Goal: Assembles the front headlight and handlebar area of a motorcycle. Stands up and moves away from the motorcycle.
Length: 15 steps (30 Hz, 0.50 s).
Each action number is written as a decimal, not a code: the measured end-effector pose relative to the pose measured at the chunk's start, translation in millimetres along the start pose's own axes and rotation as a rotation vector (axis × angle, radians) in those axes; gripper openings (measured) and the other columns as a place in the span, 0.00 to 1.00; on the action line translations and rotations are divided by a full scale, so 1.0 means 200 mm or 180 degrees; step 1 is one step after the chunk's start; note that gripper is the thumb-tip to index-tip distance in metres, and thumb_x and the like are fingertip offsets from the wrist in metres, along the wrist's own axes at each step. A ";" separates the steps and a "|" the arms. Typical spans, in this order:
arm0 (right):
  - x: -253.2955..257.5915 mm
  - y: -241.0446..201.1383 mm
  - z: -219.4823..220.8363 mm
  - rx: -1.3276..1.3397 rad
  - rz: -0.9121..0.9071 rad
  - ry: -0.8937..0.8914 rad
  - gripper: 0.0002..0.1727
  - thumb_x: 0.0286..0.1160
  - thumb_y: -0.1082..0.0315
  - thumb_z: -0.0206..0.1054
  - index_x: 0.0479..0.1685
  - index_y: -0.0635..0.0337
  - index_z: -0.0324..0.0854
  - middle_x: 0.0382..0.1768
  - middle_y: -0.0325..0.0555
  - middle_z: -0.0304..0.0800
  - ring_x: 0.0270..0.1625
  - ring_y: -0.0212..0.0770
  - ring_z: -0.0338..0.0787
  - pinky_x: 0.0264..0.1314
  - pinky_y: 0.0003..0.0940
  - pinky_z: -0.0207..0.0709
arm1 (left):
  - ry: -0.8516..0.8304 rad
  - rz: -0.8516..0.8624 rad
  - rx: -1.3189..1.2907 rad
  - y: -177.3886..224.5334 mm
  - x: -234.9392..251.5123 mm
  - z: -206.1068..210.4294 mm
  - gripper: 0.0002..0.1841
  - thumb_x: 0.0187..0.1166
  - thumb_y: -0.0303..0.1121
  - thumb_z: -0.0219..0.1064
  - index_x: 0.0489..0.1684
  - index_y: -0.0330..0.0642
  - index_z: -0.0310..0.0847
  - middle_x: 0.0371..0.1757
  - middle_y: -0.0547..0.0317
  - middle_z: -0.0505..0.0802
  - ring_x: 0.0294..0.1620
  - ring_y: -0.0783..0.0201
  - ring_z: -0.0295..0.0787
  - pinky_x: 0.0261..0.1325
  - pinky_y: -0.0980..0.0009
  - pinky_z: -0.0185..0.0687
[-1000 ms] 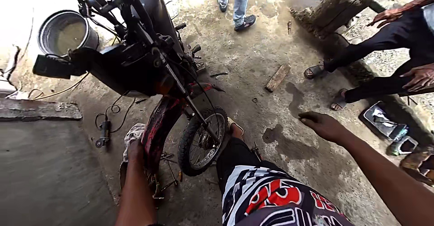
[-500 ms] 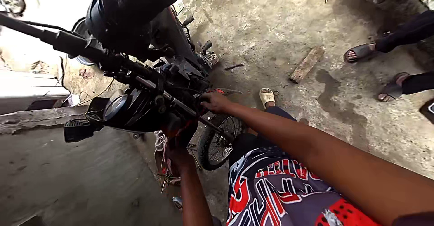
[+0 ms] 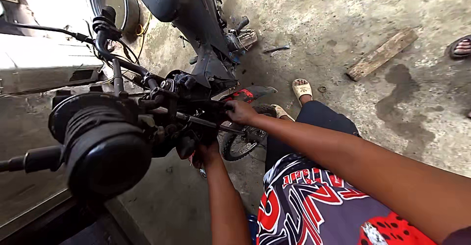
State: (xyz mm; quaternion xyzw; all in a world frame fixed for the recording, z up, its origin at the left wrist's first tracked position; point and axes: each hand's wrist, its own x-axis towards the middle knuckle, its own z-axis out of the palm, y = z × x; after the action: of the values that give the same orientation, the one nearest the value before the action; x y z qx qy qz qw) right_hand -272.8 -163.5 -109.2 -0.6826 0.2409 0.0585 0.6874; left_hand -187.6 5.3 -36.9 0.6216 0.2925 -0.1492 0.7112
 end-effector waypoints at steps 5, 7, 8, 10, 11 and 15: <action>-0.02 0.05 -0.10 0.0056 0.0046 -0.0129 0.14 0.81 0.59 0.63 0.58 0.47 0.89 0.54 0.44 0.93 0.61 0.46 0.91 0.65 0.59 0.81 | 0.0086 0.0288 0.0187 0.02 -0.05 0.05 0.20 0.93 0.48 0.43 0.64 0.45 0.71 0.54 0.52 0.88 0.56 0.55 0.87 0.59 0.50 0.86; -0.02 0.03 -0.11 0.0042 -0.0040 -0.0165 0.14 0.81 0.58 0.63 0.59 0.46 0.89 0.55 0.43 0.93 0.61 0.45 0.91 0.65 0.58 0.81 | 0.0102 0.0436 0.0334 0.03 -0.05 0.04 0.18 0.94 0.45 0.45 0.66 0.44 0.70 0.56 0.51 0.87 0.57 0.55 0.86 0.60 0.49 0.85; -0.01 0.00 -0.11 0.0062 -0.0110 -0.0191 0.14 0.81 0.59 0.63 0.59 0.47 0.89 0.55 0.43 0.93 0.61 0.45 0.91 0.65 0.57 0.81 | 0.0065 0.0488 0.0437 0.05 -0.04 0.03 0.17 0.94 0.44 0.46 0.66 0.44 0.71 0.55 0.51 0.88 0.56 0.55 0.87 0.60 0.51 0.85; 0.02 -0.04 -0.08 0.0092 -0.0278 -0.0244 0.14 0.81 0.59 0.63 0.58 0.47 0.89 0.56 0.42 0.93 0.61 0.44 0.90 0.65 0.55 0.82 | -0.0150 0.0559 0.0652 0.08 -0.01 -0.02 0.16 0.94 0.43 0.47 0.64 0.44 0.73 0.54 0.51 0.89 0.54 0.56 0.88 0.57 0.54 0.87; 0.03 -0.07 -0.06 0.0128 -0.0347 -0.0270 0.14 0.82 0.59 0.63 0.58 0.47 0.90 0.56 0.42 0.93 0.61 0.43 0.90 0.65 0.55 0.82 | -0.0312 0.0600 0.0763 0.09 0.00 -0.04 0.16 0.94 0.42 0.45 0.62 0.45 0.74 0.52 0.53 0.89 0.52 0.57 0.89 0.56 0.55 0.88; 0.09 -0.17 0.01 0.0383 -0.0243 -0.0498 0.15 0.83 0.58 0.63 0.59 0.48 0.90 0.57 0.45 0.92 0.63 0.45 0.90 0.68 0.56 0.80 | -0.0553 0.0639 0.0976 0.14 0.02 -0.10 0.14 0.93 0.38 0.48 0.63 0.43 0.75 0.52 0.52 0.90 0.53 0.57 0.89 0.57 0.55 0.88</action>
State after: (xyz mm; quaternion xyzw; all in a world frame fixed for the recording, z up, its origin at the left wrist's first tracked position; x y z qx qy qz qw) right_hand -242.3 -167.3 -85.0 -0.6422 0.1635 0.0708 0.7456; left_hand -172.2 29.7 -17.7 0.7334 0.1405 -0.1735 0.6421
